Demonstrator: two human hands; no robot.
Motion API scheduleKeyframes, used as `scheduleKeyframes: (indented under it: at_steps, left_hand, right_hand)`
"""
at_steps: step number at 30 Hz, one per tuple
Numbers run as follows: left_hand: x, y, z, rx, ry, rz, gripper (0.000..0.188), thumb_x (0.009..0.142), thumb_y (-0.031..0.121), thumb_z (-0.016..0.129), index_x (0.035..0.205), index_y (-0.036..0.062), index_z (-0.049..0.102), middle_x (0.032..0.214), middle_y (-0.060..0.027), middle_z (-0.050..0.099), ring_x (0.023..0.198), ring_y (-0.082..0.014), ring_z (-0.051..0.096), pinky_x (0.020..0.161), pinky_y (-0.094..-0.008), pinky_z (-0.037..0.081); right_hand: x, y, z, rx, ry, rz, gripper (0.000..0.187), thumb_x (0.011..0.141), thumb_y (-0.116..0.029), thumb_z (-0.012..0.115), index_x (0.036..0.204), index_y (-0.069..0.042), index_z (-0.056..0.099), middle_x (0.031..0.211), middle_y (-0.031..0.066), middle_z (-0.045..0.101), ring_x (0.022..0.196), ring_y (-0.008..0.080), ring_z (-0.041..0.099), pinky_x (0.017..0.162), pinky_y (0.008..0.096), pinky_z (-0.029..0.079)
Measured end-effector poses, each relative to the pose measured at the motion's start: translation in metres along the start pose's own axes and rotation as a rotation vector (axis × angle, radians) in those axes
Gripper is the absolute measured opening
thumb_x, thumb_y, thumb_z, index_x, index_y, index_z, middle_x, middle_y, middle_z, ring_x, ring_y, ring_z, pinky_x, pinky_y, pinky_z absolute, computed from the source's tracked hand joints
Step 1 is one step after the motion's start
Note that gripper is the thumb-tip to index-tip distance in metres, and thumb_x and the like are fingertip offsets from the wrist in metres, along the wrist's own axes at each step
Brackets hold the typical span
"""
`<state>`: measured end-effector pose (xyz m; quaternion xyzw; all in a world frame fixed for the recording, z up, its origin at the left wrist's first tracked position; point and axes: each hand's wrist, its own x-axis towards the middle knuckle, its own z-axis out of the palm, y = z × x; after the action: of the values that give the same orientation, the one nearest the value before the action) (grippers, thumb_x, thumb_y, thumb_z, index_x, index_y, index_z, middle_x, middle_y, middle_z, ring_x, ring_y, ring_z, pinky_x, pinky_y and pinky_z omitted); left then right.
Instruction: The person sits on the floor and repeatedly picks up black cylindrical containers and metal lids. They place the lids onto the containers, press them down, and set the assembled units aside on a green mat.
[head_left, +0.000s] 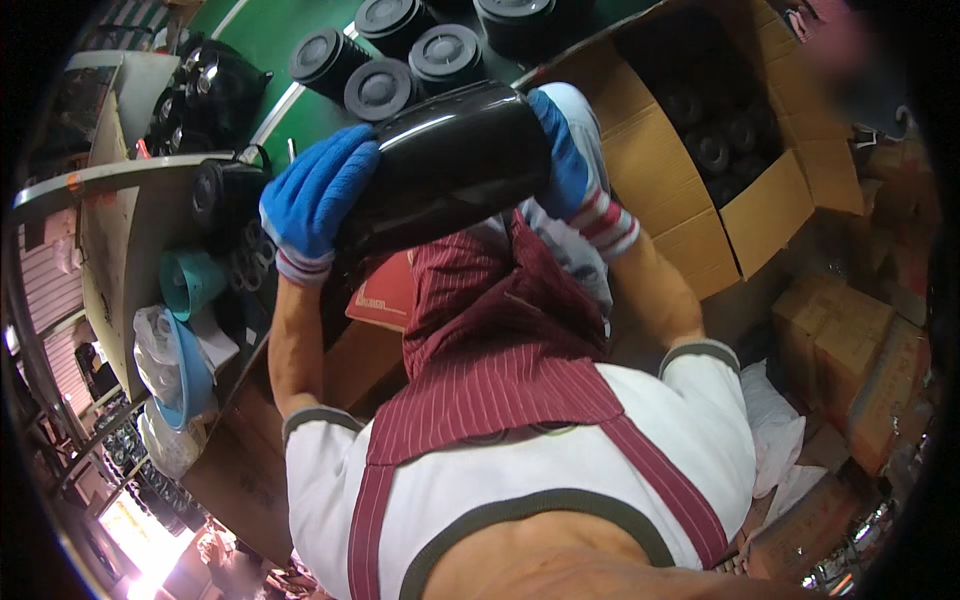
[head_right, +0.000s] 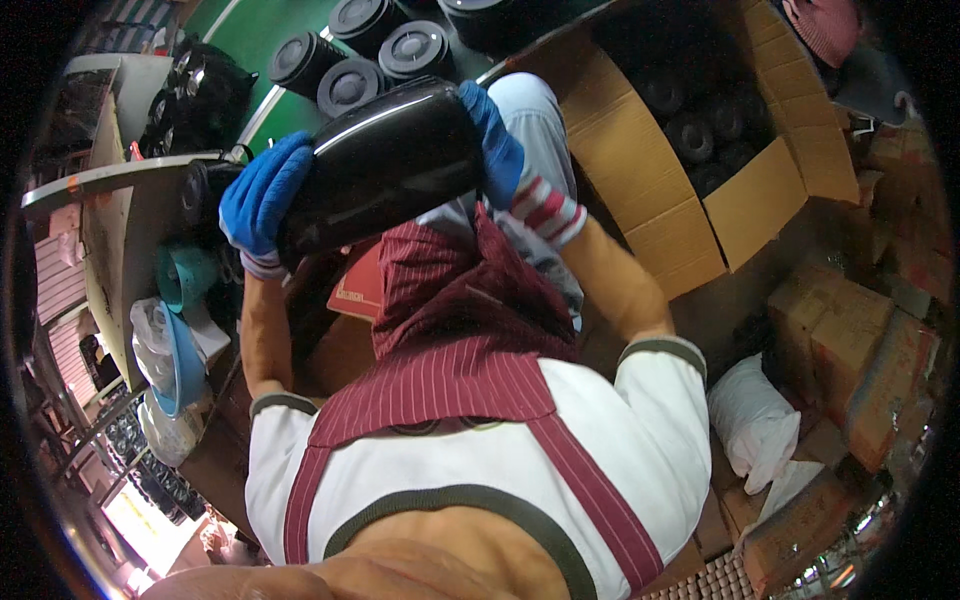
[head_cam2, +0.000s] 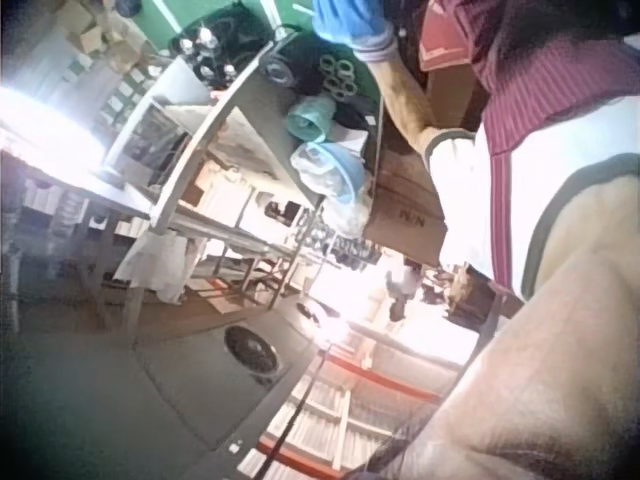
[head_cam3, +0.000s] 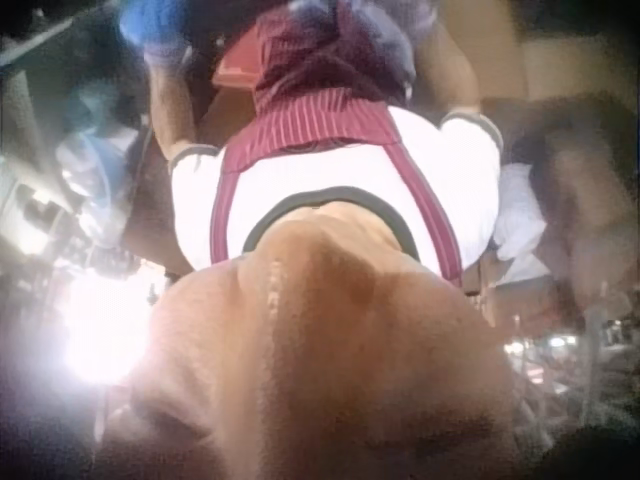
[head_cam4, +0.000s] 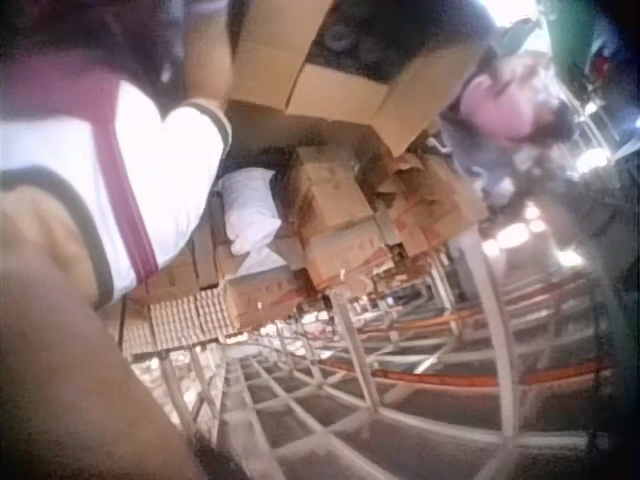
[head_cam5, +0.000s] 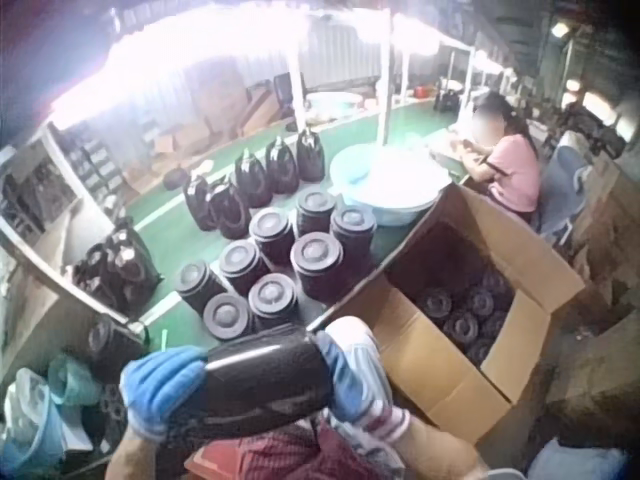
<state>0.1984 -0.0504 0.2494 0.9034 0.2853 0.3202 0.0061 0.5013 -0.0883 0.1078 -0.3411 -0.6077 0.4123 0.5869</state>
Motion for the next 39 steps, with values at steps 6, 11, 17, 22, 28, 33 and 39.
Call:
scheduleKeyframes:
  at_steps: [6, 11, 17, 22, 28, 33, 39]
  left_hand:
    - [-0.107, -0.044, 0.051, -1.035, 0.191, -0.623, 0.048, 0.098, 0.02, 0.067, 0.14, -0.0016, 0.057, 0.139, -0.0162, 0.062, 0.123, -0.0275, 0.064, 0.106, -0.042, 0.051]
    - [-0.044, 0.0, 0.02, -0.468, 0.208, -0.322, 0.036, 0.095, 0.018, 0.07, 0.125, -0.0021, 0.068, 0.12, -0.0152, 0.073, 0.11, -0.0281, 0.072, 0.094, -0.0376, 0.058]
    - [-0.088, -0.025, 0.039, -0.588, 0.201, -0.501, 0.036, 0.089, 0.015, 0.074, 0.122, -0.0007, 0.071, 0.116, -0.0144, 0.074, 0.104, -0.0273, 0.073, 0.094, -0.0388, 0.058]
    - [-0.147, -0.021, 0.089, -1.2, 0.261, -0.795, 0.047, 0.089, 0.018, 0.076, 0.129, -0.0028, 0.065, 0.119, -0.0138, 0.072, 0.106, -0.0255, 0.07, 0.099, -0.0409, 0.055]
    - [-0.076, -0.01, 0.033, -0.724, 0.261, -0.661, 0.065, 0.068, 0.025, 0.093, 0.122, -0.0025, 0.069, 0.111, -0.0097, 0.075, 0.101, -0.0192, 0.072, 0.092, -0.0349, 0.058]
    - [-0.133, -0.02, 0.085, -1.054, 0.271, -0.781, 0.063, 0.069, 0.024, 0.092, 0.121, -0.0024, 0.07, 0.11, -0.0097, 0.076, 0.101, -0.0196, 0.073, 0.092, -0.0345, 0.058]
    - [-0.161, -0.018, 0.123, -1.133, 0.201, -0.787, 0.062, 0.069, 0.024, 0.091, 0.121, -0.0024, 0.07, 0.109, -0.0098, 0.076, 0.1, -0.0202, 0.073, 0.091, -0.034, 0.058]
  right_hand:
    - [0.011, -0.033, 0.015, -0.096, -0.109, -0.198, 0.092, 0.102, -0.062, 0.047, 0.163, 0.0, 0.017, 0.168, 0.0191, 0.024, 0.156, 0.0333, 0.023, 0.126, 0.0417, 0.019]
    - [0.026, -0.045, 0.024, -0.133, -0.083, -0.083, 0.081, 0.105, -0.055, 0.048, 0.162, -0.002, 0.024, 0.162, 0.0166, 0.036, 0.148, 0.0312, 0.039, 0.125, 0.0402, 0.023]
    - [0.005, -0.039, 0.028, 0.061, -0.114, 0.134, 0.078, 0.106, -0.051, 0.045, 0.163, -0.005, 0.02, 0.168, 0.0163, 0.025, 0.155, 0.0304, 0.024, 0.127, 0.0398, 0.016]
    - [0.047, -0.081, 0.032, -0.174, -0.274, -0.422, 0.086, 0.101, -0.06, 0.047, 0.161, 0.0, 0.027, 0.167, 0.0204, 0.025, 0.154, 0.0339, 0.027, 0.125, 0.0432, 0.019]
    - [0.027, -0.084, 0.046, 0.358, 0.005, 0.163, 0.072, 0.105, -0.043, 0.056, 0.16, -0.004, 0.03, 0.164, 0.0163, 0.033, 0.154, 0.0291, 0.03, 0.125, 0.0408, 0.024]
    - [0.026, -0.098, 0.033, -0.042, -0.219, -0.208, 0.085, 0.096, -0.043, 0.068, 0.16, -0.002, 0.031, 0.166, 0.0196, 0.03, 0.153, 0.0361, 0.029, 0.124, 0.0455, 0.024]
    - [0.047, -0.108, 0.018, -0.315, -0.296, -0.548, 0.087, 0.094, -0.048, 0.069, 0.159, -0.001, 0.034, 0.163, 0.0219, 0.033, 0.152, 0.0396, 0.031, 0.125, 0.0491, 0.02]
